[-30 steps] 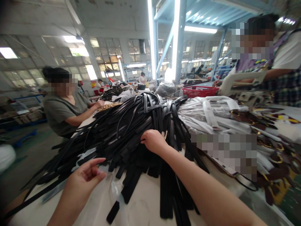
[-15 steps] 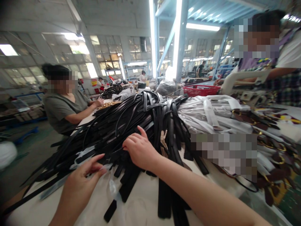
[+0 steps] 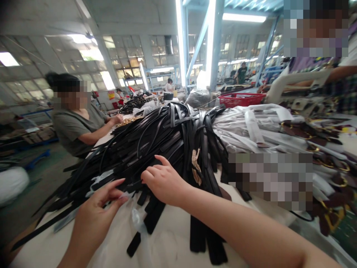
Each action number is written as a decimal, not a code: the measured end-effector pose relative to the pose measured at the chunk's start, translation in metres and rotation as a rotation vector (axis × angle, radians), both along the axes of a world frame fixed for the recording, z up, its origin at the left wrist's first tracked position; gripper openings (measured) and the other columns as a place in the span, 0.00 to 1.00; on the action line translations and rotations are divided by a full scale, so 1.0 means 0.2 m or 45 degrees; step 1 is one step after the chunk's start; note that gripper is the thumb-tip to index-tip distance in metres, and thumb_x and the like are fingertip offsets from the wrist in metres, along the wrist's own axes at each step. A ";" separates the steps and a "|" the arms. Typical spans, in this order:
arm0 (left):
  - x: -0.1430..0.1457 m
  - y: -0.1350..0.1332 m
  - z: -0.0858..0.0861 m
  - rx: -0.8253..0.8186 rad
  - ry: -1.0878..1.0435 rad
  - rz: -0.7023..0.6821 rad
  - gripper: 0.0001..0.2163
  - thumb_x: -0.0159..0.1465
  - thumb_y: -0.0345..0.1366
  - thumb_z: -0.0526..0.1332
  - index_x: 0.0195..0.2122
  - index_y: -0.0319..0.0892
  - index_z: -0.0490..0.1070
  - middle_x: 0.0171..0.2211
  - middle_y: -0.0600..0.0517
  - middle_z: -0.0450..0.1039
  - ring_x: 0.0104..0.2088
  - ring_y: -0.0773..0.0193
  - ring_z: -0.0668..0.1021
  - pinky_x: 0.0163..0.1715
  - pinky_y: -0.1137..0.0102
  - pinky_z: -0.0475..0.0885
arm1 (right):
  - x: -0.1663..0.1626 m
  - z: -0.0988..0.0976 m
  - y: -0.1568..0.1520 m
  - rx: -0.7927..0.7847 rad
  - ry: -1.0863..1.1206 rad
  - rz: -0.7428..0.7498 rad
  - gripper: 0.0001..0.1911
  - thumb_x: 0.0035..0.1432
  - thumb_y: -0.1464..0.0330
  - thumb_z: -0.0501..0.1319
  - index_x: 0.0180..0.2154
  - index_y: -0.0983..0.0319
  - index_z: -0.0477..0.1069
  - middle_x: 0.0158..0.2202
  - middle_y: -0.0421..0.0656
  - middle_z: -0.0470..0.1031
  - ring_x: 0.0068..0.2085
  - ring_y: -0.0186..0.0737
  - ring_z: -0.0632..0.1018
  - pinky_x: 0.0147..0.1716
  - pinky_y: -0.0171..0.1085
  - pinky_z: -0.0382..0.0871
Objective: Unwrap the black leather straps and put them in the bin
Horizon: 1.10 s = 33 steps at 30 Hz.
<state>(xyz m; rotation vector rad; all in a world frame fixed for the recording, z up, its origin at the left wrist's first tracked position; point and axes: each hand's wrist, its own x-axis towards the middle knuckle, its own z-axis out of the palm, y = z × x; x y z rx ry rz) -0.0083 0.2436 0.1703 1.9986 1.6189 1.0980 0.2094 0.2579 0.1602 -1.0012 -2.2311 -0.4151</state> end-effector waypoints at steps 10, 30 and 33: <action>0.01 -0.01 0.00 0.002 0.021 0.013 0.19 0.54 0.43 0.63 0.47 0.50 0.73 0.30 0.55 0.79 0.33 0.56 0.79 0.42 0.63 0.69 | 0.00 0.01 -0.01 0.038 -0.002 -0.006 0.10 0.68 0.70 0.51 0.35 0.61 0.68 0.29 0.38 0.74 0.32 0.36 0.75 0.63 0.46 0.46; 0.00 0.00 0.02 -0.198 0.007 -0.069 0.19 0.52 0.44 0.63 0.45 0.46 0.75 0.31 0.53 0.81 0.34 0.54 0.81 0.42 0.62 0.73 | 0.08 0.00 0.08 -0.295 -0.153 0.006 0.10 0.64 0.65 0.57 0.33 0.62 0.72 0.30 0.42 0.77 0.37 0.41 0.75 0.58 0.48 0.47; 0.00 0.00 0.02 -0.229 0.028 -0.107 0.19 0.52 0.43 0.62 0.45 0.47 0.74 0.32 0.53 0.81 0.34 0.54 0.82 0.41 0.62 0.73 | 0.06 -0.01 0.06 -0.322 -0.149 0.051 0.10 0.63 0.66 0.59 0.30 0.63 0.72 0.29 0.42 0.77 0.36 0.40 0.75 0.55 0.46 0.51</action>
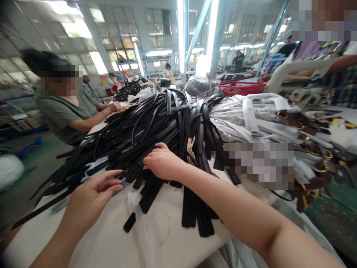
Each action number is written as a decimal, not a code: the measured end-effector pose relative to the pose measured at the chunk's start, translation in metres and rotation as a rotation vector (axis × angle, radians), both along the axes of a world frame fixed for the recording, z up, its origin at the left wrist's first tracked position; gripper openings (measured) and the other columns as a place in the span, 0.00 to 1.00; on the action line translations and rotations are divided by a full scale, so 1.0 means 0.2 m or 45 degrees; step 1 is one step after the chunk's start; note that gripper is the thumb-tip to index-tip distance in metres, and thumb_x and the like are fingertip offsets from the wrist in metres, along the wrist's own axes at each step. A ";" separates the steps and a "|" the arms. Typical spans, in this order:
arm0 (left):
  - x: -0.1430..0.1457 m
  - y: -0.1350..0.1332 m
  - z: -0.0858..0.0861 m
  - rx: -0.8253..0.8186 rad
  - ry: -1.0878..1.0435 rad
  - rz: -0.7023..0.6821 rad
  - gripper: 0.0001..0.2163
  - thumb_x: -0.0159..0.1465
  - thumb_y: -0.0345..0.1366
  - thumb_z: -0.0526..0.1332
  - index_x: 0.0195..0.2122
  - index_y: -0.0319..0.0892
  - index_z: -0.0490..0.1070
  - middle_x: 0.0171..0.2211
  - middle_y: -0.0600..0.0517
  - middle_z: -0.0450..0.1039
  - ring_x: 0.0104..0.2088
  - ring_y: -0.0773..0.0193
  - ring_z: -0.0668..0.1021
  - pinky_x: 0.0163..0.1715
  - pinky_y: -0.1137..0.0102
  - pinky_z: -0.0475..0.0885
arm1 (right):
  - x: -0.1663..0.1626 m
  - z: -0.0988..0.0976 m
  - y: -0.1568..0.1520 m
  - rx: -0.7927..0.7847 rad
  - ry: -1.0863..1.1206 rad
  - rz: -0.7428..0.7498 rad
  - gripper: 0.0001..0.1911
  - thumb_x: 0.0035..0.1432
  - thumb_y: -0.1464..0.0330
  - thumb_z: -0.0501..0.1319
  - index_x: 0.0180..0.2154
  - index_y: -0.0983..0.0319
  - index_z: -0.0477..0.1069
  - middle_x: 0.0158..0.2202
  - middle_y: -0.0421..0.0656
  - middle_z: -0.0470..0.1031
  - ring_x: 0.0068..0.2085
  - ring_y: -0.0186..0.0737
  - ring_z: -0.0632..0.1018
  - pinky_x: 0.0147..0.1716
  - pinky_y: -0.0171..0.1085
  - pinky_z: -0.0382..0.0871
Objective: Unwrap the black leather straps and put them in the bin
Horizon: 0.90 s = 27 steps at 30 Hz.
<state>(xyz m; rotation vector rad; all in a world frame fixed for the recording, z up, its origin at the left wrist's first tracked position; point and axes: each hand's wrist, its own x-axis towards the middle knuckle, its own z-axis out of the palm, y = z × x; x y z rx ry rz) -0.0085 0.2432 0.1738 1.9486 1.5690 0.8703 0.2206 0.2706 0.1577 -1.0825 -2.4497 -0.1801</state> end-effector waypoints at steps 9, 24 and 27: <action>0.03 -0.01 0.00 -0.017 0.079 0.008 0.16 0.52 0.42 0.62 0.42 0.46 0.76 0.30 0.53 0.81 0.32 0.55 0.81 0.40 0.62 0.73 | 0.06 0.05 -0.01 -0.157 -0.149 0.035 0.09 0.62 0.65 0.59 0.33 0.61 0.75 0.32 0.42 0.79 0.40 0.42 0.77 0.60 0.53 0.44; -0.04 -0.20 0.23 -0.046 0.225 -0.021 0.10 0.52 0.36 0.63 0.36 0.42 0.77 0.30 0.51 0.82 0.32 0.55 0.82 0.35 0.65 0.74 | 0.00 0.05 -0.08 -0.135 0.061 0.172 0.07 0.61 0.69 0.60 0.31 0.63 0.74 0.31 0.44 0.78 0.37 0.41 0.77 0.56 0.47 0.52; -0.02 -0.25 0.25 -0.123 0.280 -0.057 0.09 0.51 0.34 0.63 0.34 0.42 0.77 0.28 0.52 0.81 0.32 0.56 0.82 0.34 0.66 0.74 | -0.10 0.04 -0.20 -0.123 0.071 0.292 0.08 0.59 0.68 0.60 0.28 0.64 0.74 0.28 0.44 0.78 0.33 0.40 0.77 0.51 0.43 0.56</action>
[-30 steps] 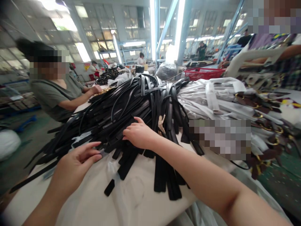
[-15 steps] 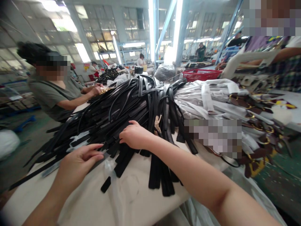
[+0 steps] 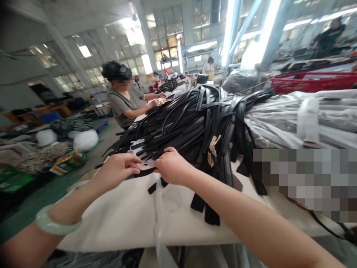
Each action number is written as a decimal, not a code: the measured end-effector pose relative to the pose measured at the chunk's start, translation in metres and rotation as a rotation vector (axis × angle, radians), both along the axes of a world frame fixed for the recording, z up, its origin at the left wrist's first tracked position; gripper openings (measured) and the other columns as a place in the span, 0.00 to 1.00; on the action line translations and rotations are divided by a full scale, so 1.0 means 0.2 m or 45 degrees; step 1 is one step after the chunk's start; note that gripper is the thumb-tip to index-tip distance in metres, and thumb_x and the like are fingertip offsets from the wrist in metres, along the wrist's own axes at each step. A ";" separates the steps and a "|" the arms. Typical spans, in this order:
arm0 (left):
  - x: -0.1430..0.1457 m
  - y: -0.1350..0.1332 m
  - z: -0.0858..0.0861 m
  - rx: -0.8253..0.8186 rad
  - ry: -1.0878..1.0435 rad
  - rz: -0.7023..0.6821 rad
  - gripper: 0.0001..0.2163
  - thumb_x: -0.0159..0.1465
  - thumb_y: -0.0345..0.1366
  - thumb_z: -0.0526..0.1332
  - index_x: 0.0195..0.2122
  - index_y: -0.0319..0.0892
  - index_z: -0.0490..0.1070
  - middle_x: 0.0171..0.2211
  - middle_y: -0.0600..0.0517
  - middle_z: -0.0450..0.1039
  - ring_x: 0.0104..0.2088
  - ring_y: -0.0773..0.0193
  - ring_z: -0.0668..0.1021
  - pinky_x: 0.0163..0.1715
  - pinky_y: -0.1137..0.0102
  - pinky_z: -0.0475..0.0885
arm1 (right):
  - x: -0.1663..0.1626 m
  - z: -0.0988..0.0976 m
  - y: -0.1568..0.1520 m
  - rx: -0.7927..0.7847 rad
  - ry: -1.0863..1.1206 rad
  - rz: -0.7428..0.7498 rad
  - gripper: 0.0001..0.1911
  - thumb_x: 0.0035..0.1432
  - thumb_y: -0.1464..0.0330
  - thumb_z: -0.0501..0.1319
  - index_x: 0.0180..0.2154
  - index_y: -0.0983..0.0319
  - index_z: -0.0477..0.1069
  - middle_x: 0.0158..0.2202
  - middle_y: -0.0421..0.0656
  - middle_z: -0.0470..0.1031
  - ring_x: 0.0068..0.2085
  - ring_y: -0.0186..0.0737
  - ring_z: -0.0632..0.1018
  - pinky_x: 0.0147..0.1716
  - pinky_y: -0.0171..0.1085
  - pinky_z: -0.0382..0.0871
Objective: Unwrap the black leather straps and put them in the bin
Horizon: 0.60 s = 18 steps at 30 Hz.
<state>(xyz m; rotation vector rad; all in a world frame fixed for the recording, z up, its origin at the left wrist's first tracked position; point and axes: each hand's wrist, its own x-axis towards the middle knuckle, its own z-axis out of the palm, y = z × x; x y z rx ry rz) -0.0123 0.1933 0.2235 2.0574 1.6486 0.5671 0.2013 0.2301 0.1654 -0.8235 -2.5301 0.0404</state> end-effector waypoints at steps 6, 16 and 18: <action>-0.08 -0.08 -0.03 -0.053 -0.014 -0.014 0.18 0.55 0.39 0.62 0.46 0.40 0.75 0.37 0.47 0.82 0.38 0.55 0.82 0.39 0.64 0.75 | -0.09 -0.07 -0.11 -0.069 -0.085 0.095 0.11 0.59 0.68 0.58 0.27 0.64 0.74 0.26 0.46 0.78 0.30 0.40 0.76 0.43 0.40 0.60; -0.21 -0.24 -0.29 0.124 0.164 0.074 0.13 0.61 0.38 0.55 0.32 0.40 0.78 0.36 0.43 0.80 0.39 0.51 0.78 0.44 0.59 0.70 | -0.06 -0.07 -0.07 -0.053 -0.131 0.115 0.11 0.57 0.68 0.58 0.26 0.65 0.75 0.25 0.48 0.78 0.30 0.42 0.76 0.42 0.41 0.60; -0.15 -0.26 -0.34 0.142 0.154 0.107 0.13 0.61 0.37 0.54 0.32 0.39 0.77 0.33 0.45 0.80 0.36 0.54 0.78 0.39 0.63 0.70 | -0.06 -0.06 -0.08 -0.049 -0.140 0.135 0.11 0.56 0.68 0.58 0.26 0.65 0.75 0.25 0.48 0.78 0.29 0.42 0.76 0.42 0.40 0.60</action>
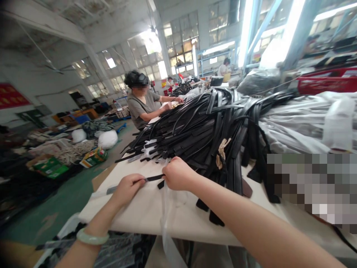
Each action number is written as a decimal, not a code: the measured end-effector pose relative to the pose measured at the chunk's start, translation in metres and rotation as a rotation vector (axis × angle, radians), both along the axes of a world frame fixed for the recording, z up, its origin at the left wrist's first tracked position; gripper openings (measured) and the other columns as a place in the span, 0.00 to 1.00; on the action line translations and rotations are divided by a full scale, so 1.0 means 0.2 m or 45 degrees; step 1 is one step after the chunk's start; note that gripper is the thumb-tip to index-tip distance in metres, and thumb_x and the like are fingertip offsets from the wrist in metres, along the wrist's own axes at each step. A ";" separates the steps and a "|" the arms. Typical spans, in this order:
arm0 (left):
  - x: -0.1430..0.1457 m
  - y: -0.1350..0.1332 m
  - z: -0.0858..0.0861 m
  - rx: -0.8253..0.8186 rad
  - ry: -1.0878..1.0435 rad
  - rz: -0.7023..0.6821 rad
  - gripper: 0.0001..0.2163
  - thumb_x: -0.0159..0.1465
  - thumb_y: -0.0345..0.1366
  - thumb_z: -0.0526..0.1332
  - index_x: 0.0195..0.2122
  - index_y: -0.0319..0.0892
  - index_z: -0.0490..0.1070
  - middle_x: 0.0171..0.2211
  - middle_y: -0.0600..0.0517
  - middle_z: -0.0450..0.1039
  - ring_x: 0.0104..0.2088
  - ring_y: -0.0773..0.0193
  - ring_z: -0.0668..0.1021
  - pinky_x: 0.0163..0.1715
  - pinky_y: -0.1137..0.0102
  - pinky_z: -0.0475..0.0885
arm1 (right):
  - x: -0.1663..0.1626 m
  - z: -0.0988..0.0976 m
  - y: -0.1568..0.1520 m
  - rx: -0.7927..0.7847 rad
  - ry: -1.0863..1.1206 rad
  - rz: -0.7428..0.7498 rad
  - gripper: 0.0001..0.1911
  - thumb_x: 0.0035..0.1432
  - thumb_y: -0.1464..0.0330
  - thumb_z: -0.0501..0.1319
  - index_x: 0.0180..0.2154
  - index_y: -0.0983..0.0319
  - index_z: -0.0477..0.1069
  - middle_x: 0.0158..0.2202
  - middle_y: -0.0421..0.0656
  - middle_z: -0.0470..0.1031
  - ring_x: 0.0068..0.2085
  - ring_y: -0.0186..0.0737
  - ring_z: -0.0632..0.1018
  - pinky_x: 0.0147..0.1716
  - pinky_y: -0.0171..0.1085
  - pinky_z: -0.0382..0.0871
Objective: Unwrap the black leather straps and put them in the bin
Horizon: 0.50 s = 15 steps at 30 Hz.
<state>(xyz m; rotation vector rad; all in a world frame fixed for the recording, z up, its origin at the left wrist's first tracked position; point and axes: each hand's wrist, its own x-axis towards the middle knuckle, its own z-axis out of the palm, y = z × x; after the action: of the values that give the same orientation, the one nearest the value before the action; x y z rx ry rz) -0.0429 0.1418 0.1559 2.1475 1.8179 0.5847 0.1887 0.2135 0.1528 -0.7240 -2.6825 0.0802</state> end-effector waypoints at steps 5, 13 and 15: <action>0.18 -0.04 -0.06 -0.005 -0.006 -0.037 0.13 0.63 0.31 0.53 0.27 0.40 0.76 0.25 0.52 0.78 0.29 0.63 0.78 0.30 0.73 0.69 | -0.03 -0.01 -0.05 -0.010 -0.038 0.044 0.11 0.56 0.69 0.58 0.24 0.64 0.73 0.23 0.47 0.76 0.30 0.42 0.76 0.43 0.41 0.60; 0.06 -0.16 -0.01 0.209 0.397 0.184 0.11 0.66 0.29 0.51 0.34 0.40 0.72 0.34 0.45 0.77 0.38 0.53 0.77 0.38 0.65 0.67 | 0.05 -0.06 0.08 0.022 -0.105 -0.060 0.10 0.63 0.67 0.54 0.31 0.62 0.71 0.32 0.45 0.78 0.38 0.44 0.78 0.54 0.47 0.51; -0.02 -0.18 0.03 0.261 0.509 0.299 0.12 0.68 0.31 0.49 0.32 0.39 0.71 0.31 0.42 0.76 0.36 0.49 0.77 0.35 0.62 0.66 | 0.09 -0.05 0.14 0.035 -0.092 -0.122 0.11 0.64 0.69 0.53 0.30 0.62 0.70 0.32 0.44 0.78 0.38 0.44 0.77 0.52 0.46 0.53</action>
<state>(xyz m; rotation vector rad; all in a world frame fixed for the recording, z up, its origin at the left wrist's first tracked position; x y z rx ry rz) -0.0477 0.1050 0.1612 2.3317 2.3362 0.4269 0.2065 0.2417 0.1432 -0.8613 -2.7061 -0.0074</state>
